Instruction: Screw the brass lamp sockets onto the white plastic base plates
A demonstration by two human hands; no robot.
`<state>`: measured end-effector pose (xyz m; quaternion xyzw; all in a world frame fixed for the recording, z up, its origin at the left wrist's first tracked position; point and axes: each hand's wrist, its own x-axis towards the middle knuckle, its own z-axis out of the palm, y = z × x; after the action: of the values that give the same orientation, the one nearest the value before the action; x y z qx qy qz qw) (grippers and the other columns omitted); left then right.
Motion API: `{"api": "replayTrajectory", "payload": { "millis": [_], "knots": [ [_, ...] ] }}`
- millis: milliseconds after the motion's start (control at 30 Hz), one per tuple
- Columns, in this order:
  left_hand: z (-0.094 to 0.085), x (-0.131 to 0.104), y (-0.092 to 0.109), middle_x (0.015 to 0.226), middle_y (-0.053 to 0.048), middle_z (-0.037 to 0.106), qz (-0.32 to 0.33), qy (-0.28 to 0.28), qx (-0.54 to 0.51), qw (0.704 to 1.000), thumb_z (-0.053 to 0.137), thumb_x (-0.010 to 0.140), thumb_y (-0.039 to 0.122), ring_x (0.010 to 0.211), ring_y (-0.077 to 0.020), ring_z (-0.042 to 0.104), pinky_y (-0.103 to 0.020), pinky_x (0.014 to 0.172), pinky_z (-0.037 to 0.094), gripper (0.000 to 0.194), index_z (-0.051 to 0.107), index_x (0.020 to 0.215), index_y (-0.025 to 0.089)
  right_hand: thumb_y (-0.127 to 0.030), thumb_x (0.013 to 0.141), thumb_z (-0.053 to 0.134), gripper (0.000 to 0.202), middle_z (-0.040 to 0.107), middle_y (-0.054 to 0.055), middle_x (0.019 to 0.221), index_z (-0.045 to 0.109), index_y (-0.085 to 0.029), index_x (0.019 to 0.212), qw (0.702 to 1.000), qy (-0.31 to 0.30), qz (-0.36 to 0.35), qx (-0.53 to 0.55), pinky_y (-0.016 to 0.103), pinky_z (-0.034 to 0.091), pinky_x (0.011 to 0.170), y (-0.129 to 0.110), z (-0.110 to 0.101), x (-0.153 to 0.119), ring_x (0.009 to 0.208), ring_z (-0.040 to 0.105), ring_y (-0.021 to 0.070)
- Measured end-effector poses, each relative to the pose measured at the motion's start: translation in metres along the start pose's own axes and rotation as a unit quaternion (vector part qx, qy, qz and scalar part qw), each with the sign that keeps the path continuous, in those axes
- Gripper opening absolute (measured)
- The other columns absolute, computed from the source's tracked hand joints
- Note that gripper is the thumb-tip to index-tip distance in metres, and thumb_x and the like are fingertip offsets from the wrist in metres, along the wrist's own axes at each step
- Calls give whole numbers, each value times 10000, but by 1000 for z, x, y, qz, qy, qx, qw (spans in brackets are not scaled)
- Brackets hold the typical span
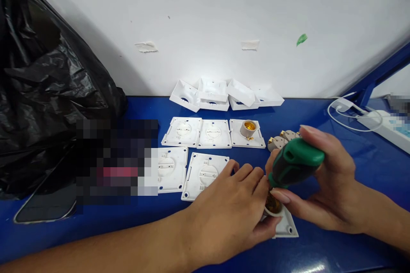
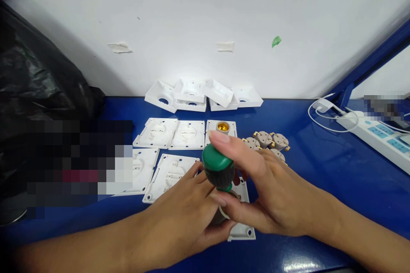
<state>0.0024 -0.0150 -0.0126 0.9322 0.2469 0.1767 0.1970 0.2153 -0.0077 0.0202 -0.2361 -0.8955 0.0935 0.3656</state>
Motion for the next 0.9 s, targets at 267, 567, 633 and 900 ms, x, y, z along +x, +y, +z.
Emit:
{"api": "replayTrajectory", "payload": {
  "millis": [267,567,633,900],
  "knots": [
    [2,-1,-1,1188,-123,695,2,2,0,1000,559,1041,412,1165,-329,632,-520,1079,419,313,591,1230,165,-214,892,759,996,451,41,1627,132,-214,1666,1000,8,0,-10,340,563,1118,1,2,-2,1383,586,235],
    [1,0,-1,1159,-111,699,5,4,17,1000,558,1042,414,1148,-320,638,-505,1056,435,277,619,1163,172,-178,875,756,1000,331,-81,1677,140,-193,1663,1000,12,-22,16,182,452,1173,5,4,2,1415,539,146],
    [1,0,-1,1152,-108,699,6,6,19,1000,568,1037,410,1138,-316,641,-501,1048,441,263,624,1136,173,-175,879,748,989,340,-72,1675,147,-194,1663,1000,11,-17,14,206,475,1164,5,3,1,1421,535,160],
    [2,-1,0,1144,-100,700,5,13,19,1000,565,1040,419,1130,-312,639,-504,1045,437,275,623,1109,159,-191,876,752,1001,363,-32,1669,134,-185,1663,1000,3,-15,3,219,648,873,3,1,0,1296,638,172]
  ]
}}
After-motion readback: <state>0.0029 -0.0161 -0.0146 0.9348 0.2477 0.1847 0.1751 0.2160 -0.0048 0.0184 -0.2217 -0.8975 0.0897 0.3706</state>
